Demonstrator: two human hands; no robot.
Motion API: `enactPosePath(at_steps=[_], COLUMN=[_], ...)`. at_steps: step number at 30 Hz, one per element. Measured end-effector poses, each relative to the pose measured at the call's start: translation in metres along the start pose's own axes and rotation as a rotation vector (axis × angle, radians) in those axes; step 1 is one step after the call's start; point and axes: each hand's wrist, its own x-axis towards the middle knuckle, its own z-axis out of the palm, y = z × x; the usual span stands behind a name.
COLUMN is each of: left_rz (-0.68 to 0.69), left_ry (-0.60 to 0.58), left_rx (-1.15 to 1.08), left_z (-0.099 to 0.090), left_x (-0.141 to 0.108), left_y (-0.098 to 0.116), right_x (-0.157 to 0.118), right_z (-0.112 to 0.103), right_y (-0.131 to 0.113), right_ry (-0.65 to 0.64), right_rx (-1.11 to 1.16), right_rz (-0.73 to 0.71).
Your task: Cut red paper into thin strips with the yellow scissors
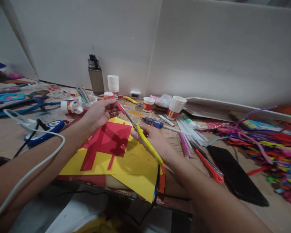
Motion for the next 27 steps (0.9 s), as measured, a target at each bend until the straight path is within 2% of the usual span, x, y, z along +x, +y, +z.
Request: enactPosePath(at_steps=[11,27], left_rz=[0.009,0.004], left_ry=[-0.013,-0.005], left_rx=[-0.008,-0.015], left_z=[0.0002,0.0027], left_x=[0.0000,-0.0036], left_y=[-0.0007,0.0020], right_x=[-0.0006,-0.0028], right_z=[0.0013,0.0060], right_y=[0.0004,0.0037], right_ry=[-0.002,-0.007], right_rx=[0.027,0.141], right_rz=[-0.015,0.043])
